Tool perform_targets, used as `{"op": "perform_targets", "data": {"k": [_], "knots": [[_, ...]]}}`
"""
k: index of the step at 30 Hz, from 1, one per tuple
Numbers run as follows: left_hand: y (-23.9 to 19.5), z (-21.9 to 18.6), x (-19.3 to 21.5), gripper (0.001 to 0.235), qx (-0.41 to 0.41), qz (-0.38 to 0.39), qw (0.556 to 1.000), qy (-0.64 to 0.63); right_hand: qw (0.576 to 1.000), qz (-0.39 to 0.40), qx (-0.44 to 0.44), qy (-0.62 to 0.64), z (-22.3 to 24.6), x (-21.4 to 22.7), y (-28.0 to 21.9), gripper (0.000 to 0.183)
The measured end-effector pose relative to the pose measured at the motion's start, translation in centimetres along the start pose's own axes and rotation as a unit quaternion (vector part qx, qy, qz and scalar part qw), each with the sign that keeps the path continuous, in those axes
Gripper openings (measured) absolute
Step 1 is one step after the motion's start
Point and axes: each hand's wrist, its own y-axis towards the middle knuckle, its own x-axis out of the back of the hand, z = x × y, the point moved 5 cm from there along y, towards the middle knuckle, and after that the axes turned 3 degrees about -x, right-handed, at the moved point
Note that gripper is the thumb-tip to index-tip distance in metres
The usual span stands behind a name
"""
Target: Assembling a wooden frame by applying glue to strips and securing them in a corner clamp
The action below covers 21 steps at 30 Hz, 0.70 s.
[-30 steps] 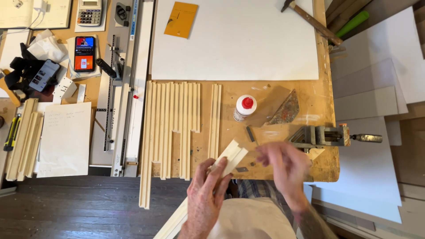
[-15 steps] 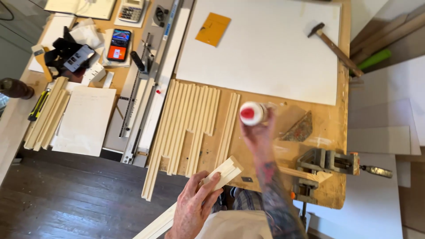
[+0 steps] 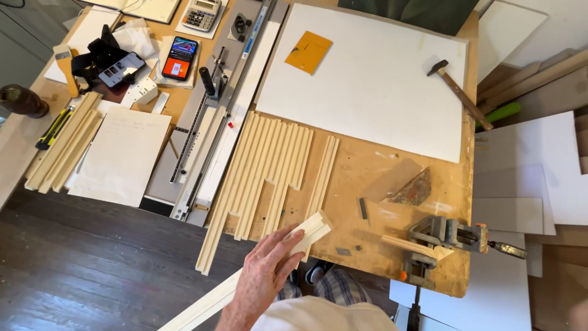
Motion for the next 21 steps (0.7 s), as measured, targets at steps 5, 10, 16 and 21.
{"op": "perform_targets", "data": {"k": [5,10,16,21], "knots": [[0.0,1.1,0.5,0.043,0.023,0.012,1.0,-0.005,0.986,0.048,-0.028,-0.157,-6.0,4.2,-1.8,0.057],[0.1,1.0,1.5,0.039,0.054,0.023,0.998,-0.015,0.962,0.014,0.256,-0.088,3.7,1.5,-2.8,0.038],[0.0,0.2,1.0,0.037,0.033,0.047,0.998,-0.012,0.965,0.09,0.245,-0.019,9.7,-4.1,-5.9,0.091],[1.1,-2.0,1.2,0.033,-0.046,0.06,0.997,-0.006,0.978,0.115,0.168,0.052,9.2,-6.8,-7.2,0.066]]}}
